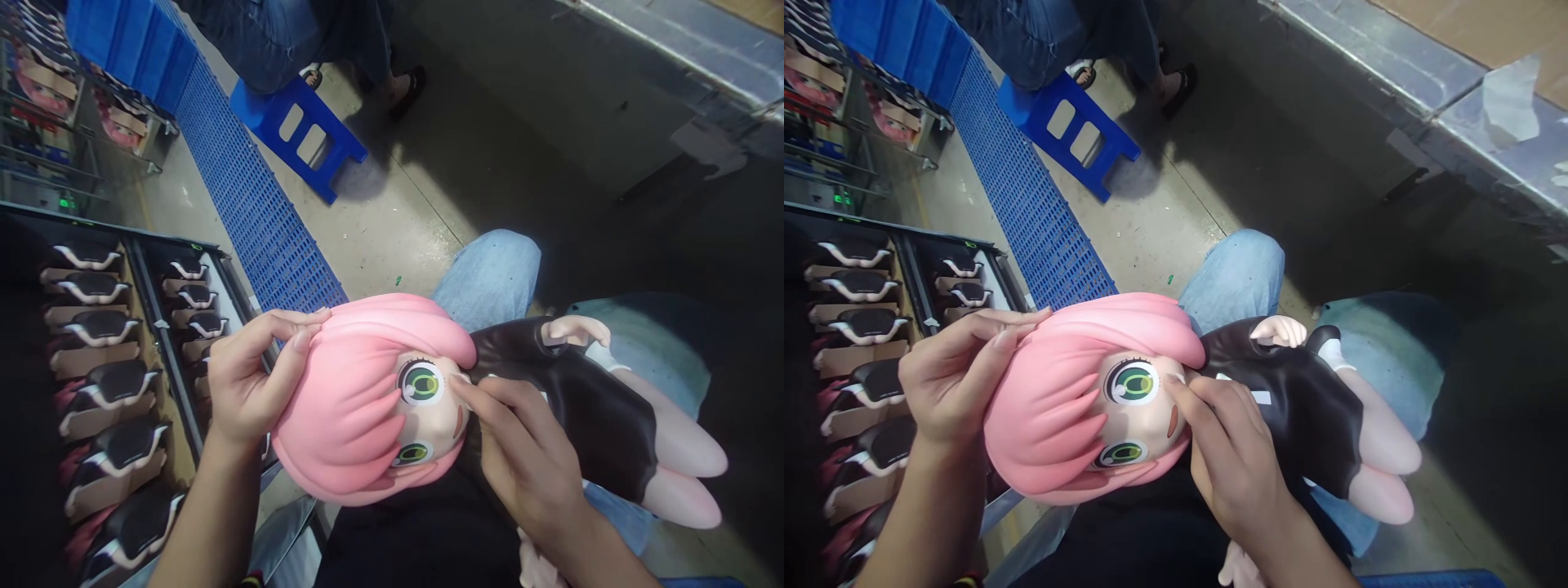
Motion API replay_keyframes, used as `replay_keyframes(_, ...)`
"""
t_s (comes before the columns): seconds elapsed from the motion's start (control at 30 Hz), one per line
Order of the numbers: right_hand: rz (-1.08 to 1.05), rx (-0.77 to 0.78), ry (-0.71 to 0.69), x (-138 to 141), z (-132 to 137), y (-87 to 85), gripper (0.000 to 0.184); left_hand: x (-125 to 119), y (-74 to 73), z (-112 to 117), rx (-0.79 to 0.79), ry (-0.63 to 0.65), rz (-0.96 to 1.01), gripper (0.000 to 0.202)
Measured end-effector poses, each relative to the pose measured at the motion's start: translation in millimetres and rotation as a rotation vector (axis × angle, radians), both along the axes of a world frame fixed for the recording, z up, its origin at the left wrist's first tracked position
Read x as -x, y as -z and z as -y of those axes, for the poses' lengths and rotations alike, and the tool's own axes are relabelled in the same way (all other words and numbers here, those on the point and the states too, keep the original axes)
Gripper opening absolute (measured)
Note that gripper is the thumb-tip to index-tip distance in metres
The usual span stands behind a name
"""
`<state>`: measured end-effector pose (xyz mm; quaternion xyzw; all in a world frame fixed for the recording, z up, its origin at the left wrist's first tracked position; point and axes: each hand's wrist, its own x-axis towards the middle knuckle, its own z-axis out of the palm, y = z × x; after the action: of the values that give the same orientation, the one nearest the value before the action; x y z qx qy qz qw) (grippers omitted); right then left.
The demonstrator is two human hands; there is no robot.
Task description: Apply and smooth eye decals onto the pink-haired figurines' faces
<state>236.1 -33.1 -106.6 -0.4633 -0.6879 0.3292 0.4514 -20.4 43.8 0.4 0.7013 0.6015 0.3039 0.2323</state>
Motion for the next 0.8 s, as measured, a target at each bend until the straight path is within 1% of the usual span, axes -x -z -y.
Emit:
replay_keyframes(0.1, -0.001, -0.02, -0.031, -3.3, -1.9, -1.8, 0.057, 0.7, -0.7, 0.1, 0.022, 0.007, -0.015, 0.012)
replay_keyframes(0.17, -0.048, 0.043, -0.007, -6.1, 0.6, -3.3, 0.05, 0.9, -1.0, 0.7, 0.037, 0.007, -0.015, 0.013)
replay_keyframes(0.23, -0.135, 0.205, 0.082, -9.0, 4.2, -5.2, 0.037, 1.0, -0.7, 1.3, 0.038, 0.002, -0.011, 0.013)
replay_keyframes(0.27, -0.2, 0.326, 0.151, -10.5, 5.5, -6.1, 0.029, 1.3, -0.2, 1.3, 0.036, 0.0, -0.009, 0.013)
replay_keyframes(0.33, -0.395, 0.595, 0.268, -13.4, 5.8, -7.8, 0.016, 3.3, 1.3, 0.0, 0.032, 0.008, 0.002, 0.012)
replay_keyframes(0.37, -0.529, 0.719, 0.294, -14.6, 4.4, -8.4, 0.014, 5.3, 2.2, -1.6, 0.027, 0.018, 0.011, 0.011)
replay_keyframes(0.4, -0.675, 0.83, 0.282, -15.5, 2.1, -8.9, 0.014, 7.9, 3.3, -4.0, 0.022, 0.029, 0.019, 0.01)
replay_keyframes(0.43, -0.817, 0.917, 0.24, -16.1, -1.0, -9.2, 0.014, 11.2, 4.3, -7.4, 0.023, 0.038, 0.023, 0.009)
replay_keyframes(0.47, -0.949, 0.98, 0.183, -16.4, -4.7, -9.6, 0.014, 15.0, 5.3, -11.6, 0.045, 0.049, 0.019, 0.009)
replay_keyframes(0.5, -1.063, 1.024, 0.13, -16.3, -8.7, -10.0, 0.015, 19.3, 6.2, -16.6, 0.096, 0.06, 0.014, 0.012)
replay_keyframes(0.53, -1.158, 1.055, 0.085, -15.9, -12.6, -10.7, 0.016, 23.7, 7.1, -22.4, 0.179, 0.075, 0.005, 0.019)
replay_keyframes(0.6, -1.305, 1.096, 0.017, -14.4, -19.4, -13.1, 0.022, 32.1, 8.9, -35.0, 0.411, 0.139, -0.014, 0.033)
replay_keyframes(0.67, -1.37, 1.119, -0.012, -11.9, -23.2, -16.8, 0.032, 38.4, 11.0, -47.8, 0.587, 0.225, -0.012, 0.04)
replay_keyframes(0.73, -1.359, 1.107, 0.012, -8.1, -23.3, -21.2, 0.042, 41.5, 13.6, -59.1, 0.637, 0.301, 0.0, 0.042)
replay_keyframes(0.8, -1.326, 1.057, 0.075, -2.7, -19.7, -25.1, 0.043, 41.6, 16.5, -67.9, 0.619, 0.347, 0.018, 0.043)
